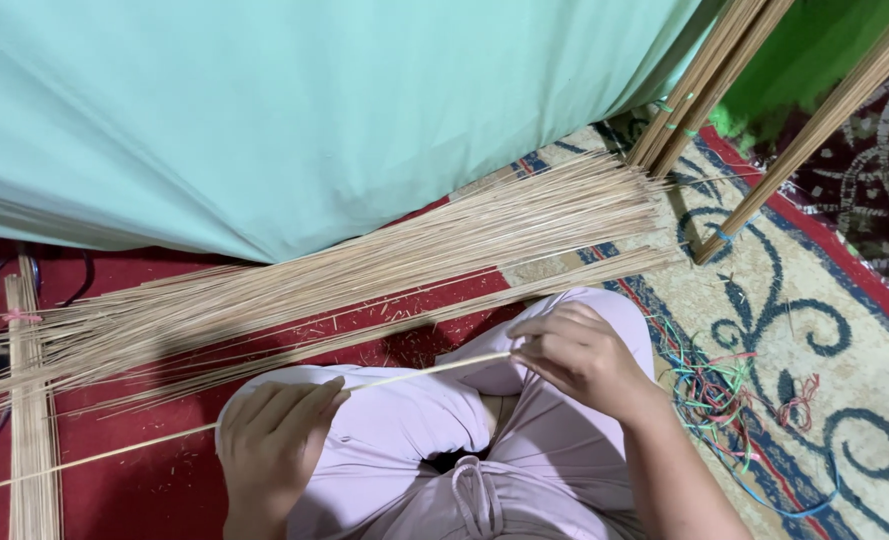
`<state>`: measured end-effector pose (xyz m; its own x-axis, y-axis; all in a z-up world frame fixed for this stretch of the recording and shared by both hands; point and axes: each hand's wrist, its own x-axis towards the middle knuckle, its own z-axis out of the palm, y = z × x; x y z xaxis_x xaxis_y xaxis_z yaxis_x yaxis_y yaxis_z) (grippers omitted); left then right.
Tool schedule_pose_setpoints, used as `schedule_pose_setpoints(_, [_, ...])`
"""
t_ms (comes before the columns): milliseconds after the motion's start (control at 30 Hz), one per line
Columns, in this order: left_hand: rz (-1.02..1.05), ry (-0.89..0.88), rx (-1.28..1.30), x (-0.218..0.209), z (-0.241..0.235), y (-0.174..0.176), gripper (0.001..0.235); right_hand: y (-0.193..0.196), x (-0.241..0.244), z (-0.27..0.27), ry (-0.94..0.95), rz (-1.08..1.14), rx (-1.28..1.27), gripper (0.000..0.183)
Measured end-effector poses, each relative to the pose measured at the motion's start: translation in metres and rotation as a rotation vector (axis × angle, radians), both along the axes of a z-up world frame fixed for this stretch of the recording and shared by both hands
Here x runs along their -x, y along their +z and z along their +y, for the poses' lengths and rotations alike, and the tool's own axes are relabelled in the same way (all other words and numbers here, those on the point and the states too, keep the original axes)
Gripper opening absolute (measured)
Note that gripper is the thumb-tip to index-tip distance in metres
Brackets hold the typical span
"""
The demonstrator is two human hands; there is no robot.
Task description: Weaving thin wooden sticks into a mat structure while sitting on the floor
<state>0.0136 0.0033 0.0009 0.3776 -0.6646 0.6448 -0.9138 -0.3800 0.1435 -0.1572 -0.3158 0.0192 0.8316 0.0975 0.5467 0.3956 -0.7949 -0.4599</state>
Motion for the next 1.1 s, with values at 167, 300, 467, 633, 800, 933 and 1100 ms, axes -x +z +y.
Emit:
schedule_pose_setpoints(167, [0.184, 0.096, 0.004, 0.005, -0.042, -0.08, 0.006, -0.048, -0.023, -0.001, -0.284, 0.048, 0.289, 0.021])
schedule_pose_setpoints(300, [0.118, 0.005, 0.155, 0.005, -0.088, -0.097, 0.008, -0.123, -0.058, 0.011, -0.296, -0.101, 0.297, 0.005])
schedule_pose_setpoints(467, [0.052, 0.046, -0.006, -0.034, -0.077, -0.116, 0.011, -0.176, -0.049, -0.035, -0.403, 0.096, 0.242, 0.013])
schedule_pose_setpoints(633, [-0.007, 0.192, -0.143, -0.107, -0.02, -0.149, 0.011, -0.209, 0.003, -0.146, -0.696, 0.21, 0.253, 0.018])
schedule_pose_setpoints(800, [0.21, 0.039, -0.132, -0.113, -0.026, -0.177, 0.016, -0.18, 0.018, -0.13, -0.749, 0.292, 0.379, 0.007])
schedule_pose_setpoints(933, [0.176, -0.006, -0.077, -0.067, -0.063, -0.153, 0.011, -0.201, -0.03, -0.059, -0.508, 0.244, 0.329, 0.013])
schedule_pose_setpoints(1100, [0.128, 0.031, -0.014, -0.085, -0.042, -0.145, 0.009, -0.223, -0.043, -0.08, -0.443, 0.218, 0.243, 0.018])
